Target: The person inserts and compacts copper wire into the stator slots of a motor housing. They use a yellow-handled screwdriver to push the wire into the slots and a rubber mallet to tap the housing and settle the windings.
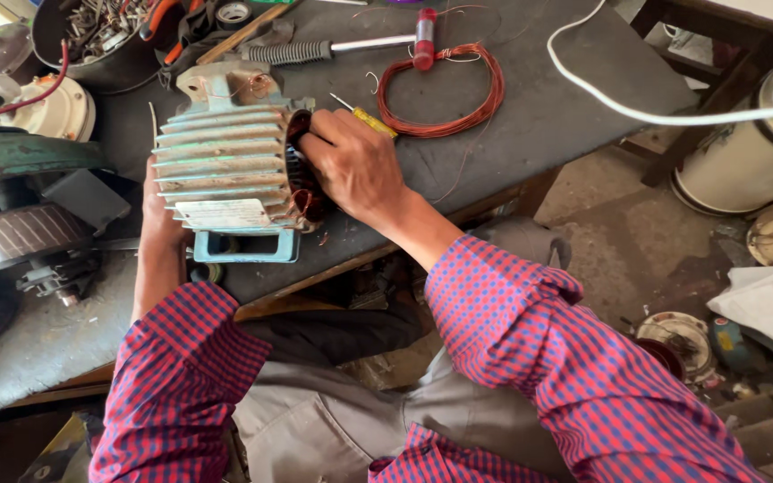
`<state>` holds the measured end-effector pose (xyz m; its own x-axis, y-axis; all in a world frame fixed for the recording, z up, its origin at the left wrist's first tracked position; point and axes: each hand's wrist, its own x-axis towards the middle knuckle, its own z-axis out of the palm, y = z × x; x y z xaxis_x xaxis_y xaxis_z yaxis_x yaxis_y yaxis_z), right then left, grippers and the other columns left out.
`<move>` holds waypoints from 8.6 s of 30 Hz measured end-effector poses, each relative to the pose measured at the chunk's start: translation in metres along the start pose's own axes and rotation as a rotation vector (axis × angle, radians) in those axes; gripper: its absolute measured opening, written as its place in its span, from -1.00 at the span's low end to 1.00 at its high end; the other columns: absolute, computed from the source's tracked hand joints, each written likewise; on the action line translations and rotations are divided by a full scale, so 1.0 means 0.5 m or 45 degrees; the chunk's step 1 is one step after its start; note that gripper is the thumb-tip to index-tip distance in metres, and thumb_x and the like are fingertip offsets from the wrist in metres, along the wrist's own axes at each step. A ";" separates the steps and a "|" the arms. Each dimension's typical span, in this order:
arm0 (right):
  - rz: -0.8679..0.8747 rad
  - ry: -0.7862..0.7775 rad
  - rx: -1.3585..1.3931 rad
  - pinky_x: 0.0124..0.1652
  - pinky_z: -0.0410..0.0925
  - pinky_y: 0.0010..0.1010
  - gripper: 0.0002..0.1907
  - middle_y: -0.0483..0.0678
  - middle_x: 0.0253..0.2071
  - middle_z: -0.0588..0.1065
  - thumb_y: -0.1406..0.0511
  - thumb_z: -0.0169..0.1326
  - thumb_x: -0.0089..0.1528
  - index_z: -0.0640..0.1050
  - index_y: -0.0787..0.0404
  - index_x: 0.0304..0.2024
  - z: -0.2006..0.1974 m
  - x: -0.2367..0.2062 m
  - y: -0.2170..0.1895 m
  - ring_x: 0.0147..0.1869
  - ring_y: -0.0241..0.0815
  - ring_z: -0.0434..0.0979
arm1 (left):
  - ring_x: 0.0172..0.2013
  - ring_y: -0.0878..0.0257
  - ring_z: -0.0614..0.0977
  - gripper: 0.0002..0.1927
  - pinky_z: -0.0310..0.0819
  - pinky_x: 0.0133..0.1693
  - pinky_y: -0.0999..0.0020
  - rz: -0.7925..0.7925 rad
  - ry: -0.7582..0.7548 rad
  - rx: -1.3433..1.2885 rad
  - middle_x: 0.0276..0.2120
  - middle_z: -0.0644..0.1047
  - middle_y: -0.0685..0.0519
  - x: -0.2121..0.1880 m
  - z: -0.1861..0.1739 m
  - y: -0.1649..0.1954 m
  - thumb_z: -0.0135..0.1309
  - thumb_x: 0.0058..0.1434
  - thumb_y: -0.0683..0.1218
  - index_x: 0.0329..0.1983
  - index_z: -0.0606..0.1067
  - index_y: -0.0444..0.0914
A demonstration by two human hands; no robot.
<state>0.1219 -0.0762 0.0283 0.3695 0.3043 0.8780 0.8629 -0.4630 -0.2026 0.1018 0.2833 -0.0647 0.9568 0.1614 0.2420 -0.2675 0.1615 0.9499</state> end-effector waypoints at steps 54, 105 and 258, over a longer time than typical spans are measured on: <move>-0.096 -0.004 0.001 -0.19 0.45 -0.36 -0.88 -0.16 -0.19 0.50 0.42 0.14 0.17 0.63 0.22 -0.23 -0.041 0.001 -0.005 -0.11 -0.16 0.54 | 0.06 0.14 0.59 -0.58 0.55 0.10 0.22 -0.125 0.166 -0.158 0.10 0.50 -0.11 0.024 0.051 -0.007 -0.16 0.51 -0.03 0.32 0.30 -0.35; 0.245 -0.465 0.498 0.24 0.37 -0.08 -0.08 0.23 0.34 0.43 0.43 0.17 0.19 0.06 0.12 0.54 -0.041 -0.006 0.048 0.27 0.25 0.52 | 0.08 0.17 0.59 -0.61 0.57 0.08 0.23 -0.197 0.051 0.017 0.14 0.50 -0.06 -0.001 0.047 0.021 -0.10 0.49 -0.09 0.34 0.31 -0.26; 0.319 -0.120 0.267 -0.34 0.44 -0.35 -0.83 -0.05 -0.24 0.61 0.37 0.27 0.29 0.66 0.21 -0.06 -0.112 -0.046 0.003 -0.33 -0.12 0.63 | 0.02 0.16 0.60 -0.56 0.55 0.04 0.25 -0.287 0.011 0.110 0.11 0.54 -0.08 0.092 0.121 -0.018 -0.05 0.50 0.02 0.31 0.41 -0.32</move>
<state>0.0952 -0.1306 0.0320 0.6008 0.2827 0.7478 0.7898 -0.3546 -0.5005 0.1553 0.2307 -0.0501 0.9900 0.1392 0.0208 -0.0364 0.1104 0.9932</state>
